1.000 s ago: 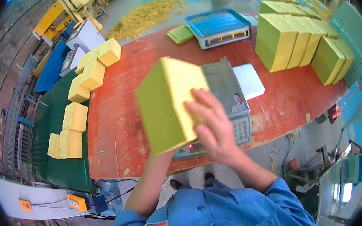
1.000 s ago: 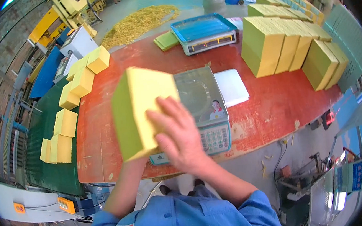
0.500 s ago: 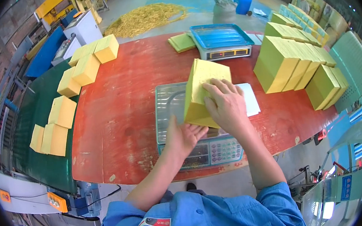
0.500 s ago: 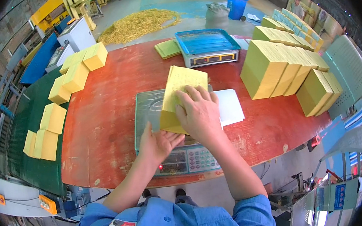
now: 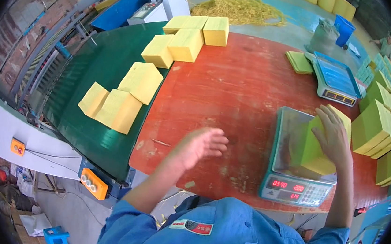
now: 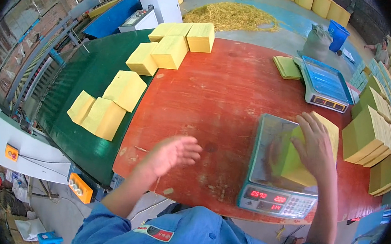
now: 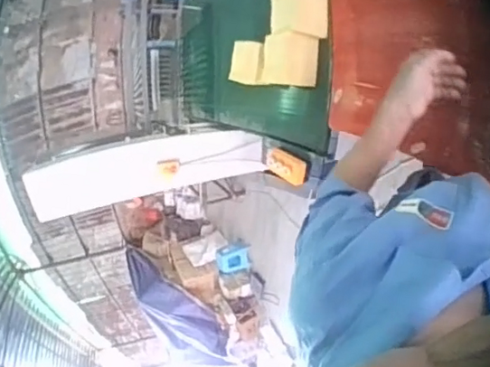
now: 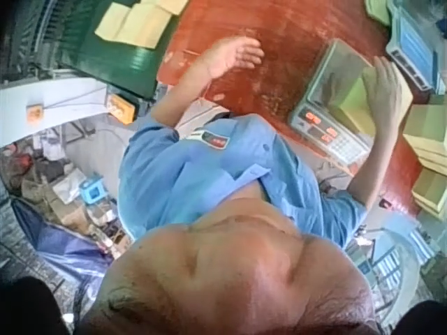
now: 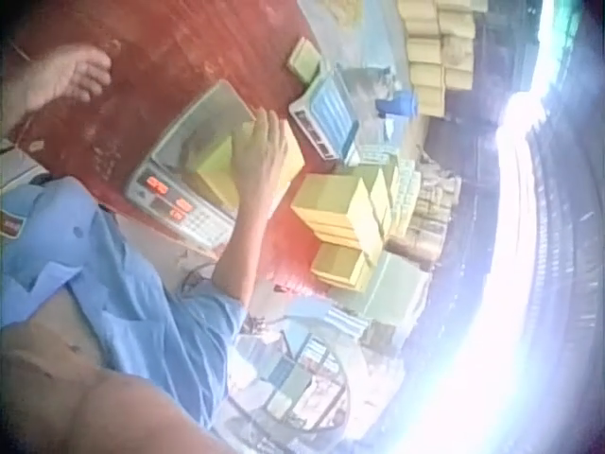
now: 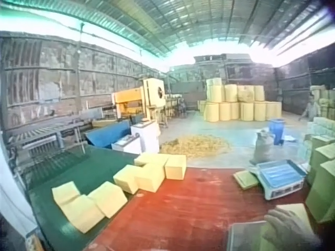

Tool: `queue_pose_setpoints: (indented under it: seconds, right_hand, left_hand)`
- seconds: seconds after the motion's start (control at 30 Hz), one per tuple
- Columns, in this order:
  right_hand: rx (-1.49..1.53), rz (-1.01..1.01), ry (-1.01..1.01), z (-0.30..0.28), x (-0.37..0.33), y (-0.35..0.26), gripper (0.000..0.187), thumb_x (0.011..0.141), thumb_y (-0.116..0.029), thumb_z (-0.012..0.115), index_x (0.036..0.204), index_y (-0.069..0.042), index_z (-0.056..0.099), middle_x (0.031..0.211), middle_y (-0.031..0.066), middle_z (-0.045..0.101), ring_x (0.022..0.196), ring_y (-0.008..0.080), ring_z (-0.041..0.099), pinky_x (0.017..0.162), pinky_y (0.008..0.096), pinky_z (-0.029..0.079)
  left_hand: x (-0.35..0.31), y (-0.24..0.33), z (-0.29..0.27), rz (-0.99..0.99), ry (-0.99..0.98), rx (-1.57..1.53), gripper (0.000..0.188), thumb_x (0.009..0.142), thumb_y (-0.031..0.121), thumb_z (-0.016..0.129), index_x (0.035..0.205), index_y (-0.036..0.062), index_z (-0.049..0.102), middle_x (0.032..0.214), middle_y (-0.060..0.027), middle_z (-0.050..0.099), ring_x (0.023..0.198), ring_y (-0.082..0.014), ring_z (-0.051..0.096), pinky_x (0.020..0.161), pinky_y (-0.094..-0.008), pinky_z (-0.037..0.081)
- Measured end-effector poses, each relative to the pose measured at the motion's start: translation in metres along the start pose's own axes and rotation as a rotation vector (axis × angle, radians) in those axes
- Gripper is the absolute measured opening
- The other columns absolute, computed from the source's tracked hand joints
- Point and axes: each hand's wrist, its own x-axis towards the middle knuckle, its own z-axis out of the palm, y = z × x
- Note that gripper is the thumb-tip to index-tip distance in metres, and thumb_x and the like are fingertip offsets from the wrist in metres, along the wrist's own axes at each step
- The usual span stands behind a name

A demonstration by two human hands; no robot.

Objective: The person is weighing stacks of yellow paper blocks and moving them between a conveyor belt and a work surface.

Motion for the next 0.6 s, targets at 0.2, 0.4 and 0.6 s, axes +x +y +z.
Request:
queue_pose_setpoints:
  seconds: [0.2,0.4,0.6]
  right_hand:
    - [0.628,-0.160,-0.058,0.096,0.005,-0.159,0.042,0.072,-0.005,0.073,0.113,-0.006,0.065,0.119,0.0150,0.064,0.114,0.0351,0.059,0.097,0.0443,0.048]
    - [0.755,0.266,-0.008,0.242,-0.026,-0.232,0.033,0.076,-0.002,0.069,0.109,-0.003,0.068,0.123,0.0178,0.062,0.113,0.0342,0.060,0.092,0.0410,0.052]
    - [0.454,0.163,0.022,0.273,-0.029,-0.221,0.033,0.074,-0.003,0.069,0.106,-0.009,0.069,0.122,0.0091,0.063,0.114,0.0296,0.060,0.091,0.0407,0.050]
  left_hand:
    - [0.093,0.142,-0.146,0.327,0.471,0.550,0.041,0.093,0.037,0.060,0.116,0.0034,0.060,0.106,-0.0065,0.064,0.099,-0.0197,0.062,0.087,-0.0352,0.050]
    - [0.246,0.259,-0.202,0.463,0.747,1.430,0.055,0.093,0.046,0.052,0.119,-0.0023,0.059,0.114,-0.0197,0.066,0.110,-0.0316,0.062,0.094,-0.0418,0.047]
    - [0.359,0.299,-0.232,0.256,1.012,1.861,0.067,0.096,0.055,0.038,0.126,-0.0025,0.057,0.117,-0.0218,0.066,0.117,-0.0358,0.058,0.111,-0.0554,0.025]
